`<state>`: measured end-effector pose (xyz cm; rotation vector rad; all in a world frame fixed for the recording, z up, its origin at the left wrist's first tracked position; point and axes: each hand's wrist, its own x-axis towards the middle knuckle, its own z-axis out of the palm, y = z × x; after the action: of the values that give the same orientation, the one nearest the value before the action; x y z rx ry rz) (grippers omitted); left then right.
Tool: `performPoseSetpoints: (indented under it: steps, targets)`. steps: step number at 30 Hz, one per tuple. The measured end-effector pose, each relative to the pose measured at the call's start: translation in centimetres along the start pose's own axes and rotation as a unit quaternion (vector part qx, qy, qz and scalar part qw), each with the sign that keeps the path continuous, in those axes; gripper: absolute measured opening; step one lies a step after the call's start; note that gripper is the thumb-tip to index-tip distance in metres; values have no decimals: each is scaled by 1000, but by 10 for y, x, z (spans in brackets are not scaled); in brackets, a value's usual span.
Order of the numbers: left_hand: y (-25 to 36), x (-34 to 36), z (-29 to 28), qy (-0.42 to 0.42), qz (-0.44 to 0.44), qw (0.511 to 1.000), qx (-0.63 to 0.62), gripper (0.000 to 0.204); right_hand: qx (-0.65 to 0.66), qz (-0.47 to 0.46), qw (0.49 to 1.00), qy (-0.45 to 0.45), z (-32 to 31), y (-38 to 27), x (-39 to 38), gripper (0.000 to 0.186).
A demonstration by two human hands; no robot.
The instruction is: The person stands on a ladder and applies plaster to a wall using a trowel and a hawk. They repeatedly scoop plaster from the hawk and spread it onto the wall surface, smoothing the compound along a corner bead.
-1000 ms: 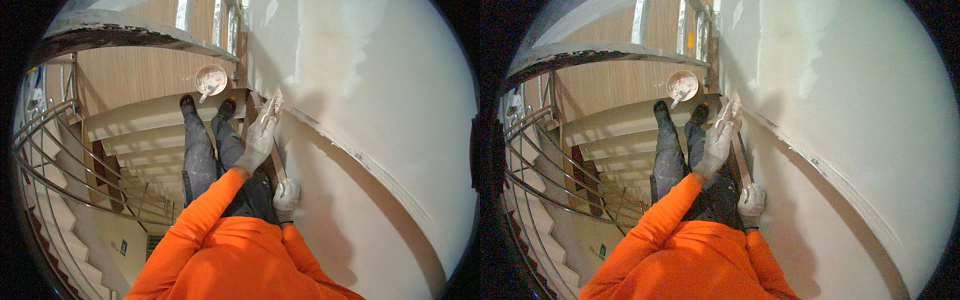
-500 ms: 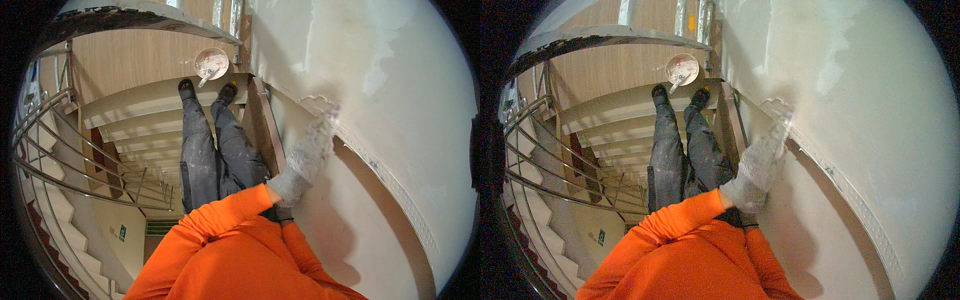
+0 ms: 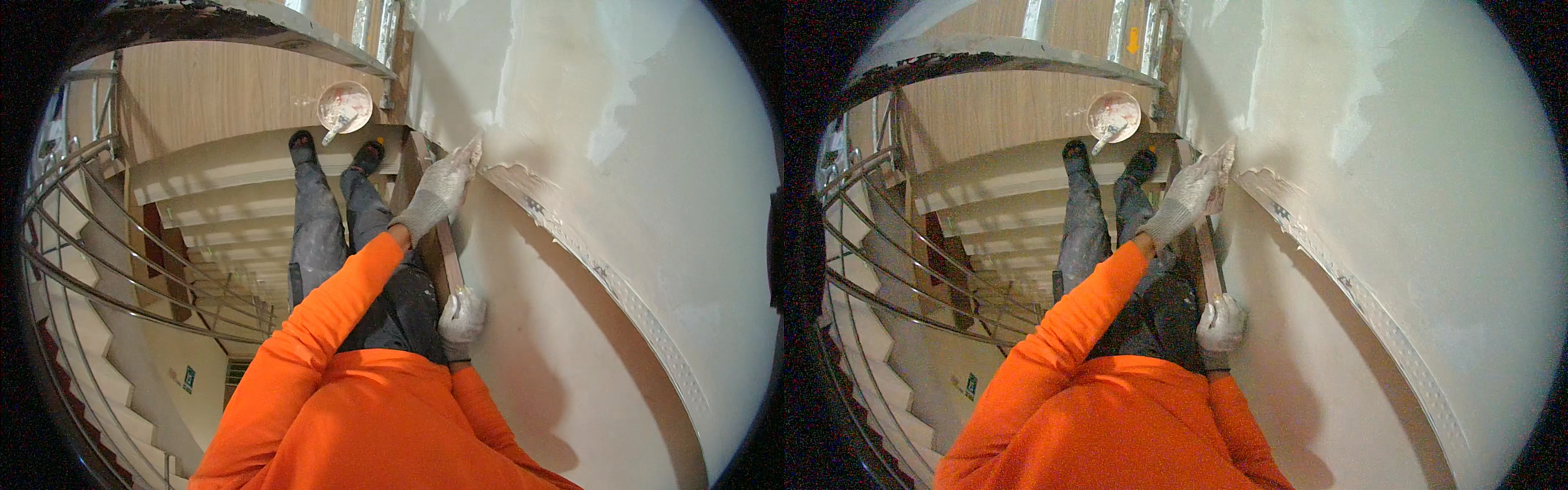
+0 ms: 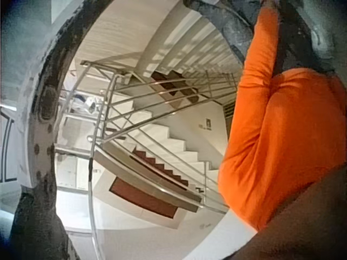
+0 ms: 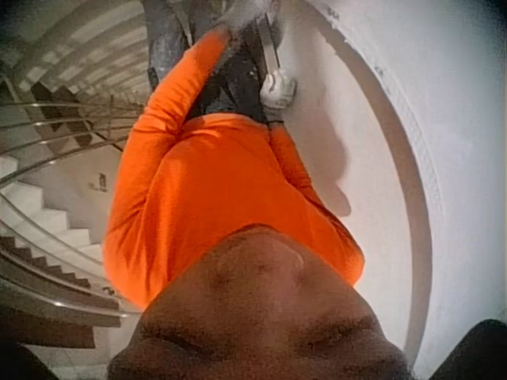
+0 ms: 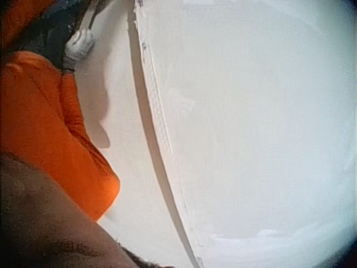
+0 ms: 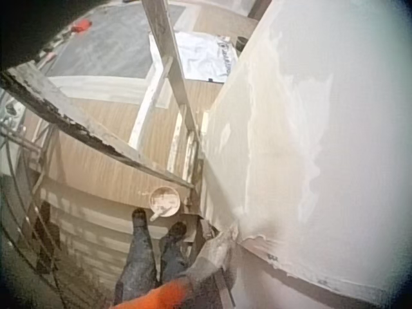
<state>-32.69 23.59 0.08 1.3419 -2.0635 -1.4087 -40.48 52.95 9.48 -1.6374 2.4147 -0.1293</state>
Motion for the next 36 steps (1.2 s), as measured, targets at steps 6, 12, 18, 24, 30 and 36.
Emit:
performPoseSetpoints:
  steps: [6,12,18,24,30,36]
  targets:
    - [60,-8,-13,71,122,990,-17,54,12,10,1000,-5,1,-1,-1,22]
    - [159,-38,-91,99,197,975,-13,55,8,35,999,-30,-9,-7,4,22]
    - [262,-51,-156,13,139,966,-217,57,8,5,1000,-18,-2,-5,9,21]
    - [285,-84,-196,-68,109,898,-422,44,5,15,1000,-5,4,-10,-7,21]
    - [108,-88,-99,95,-134,811,-561,51,11,9,1000,9,7,1,-11,21]
    - [-6,-39,36,229,-162,829,-485,50,-17,8,1000,-19,3,-2,-5,19]
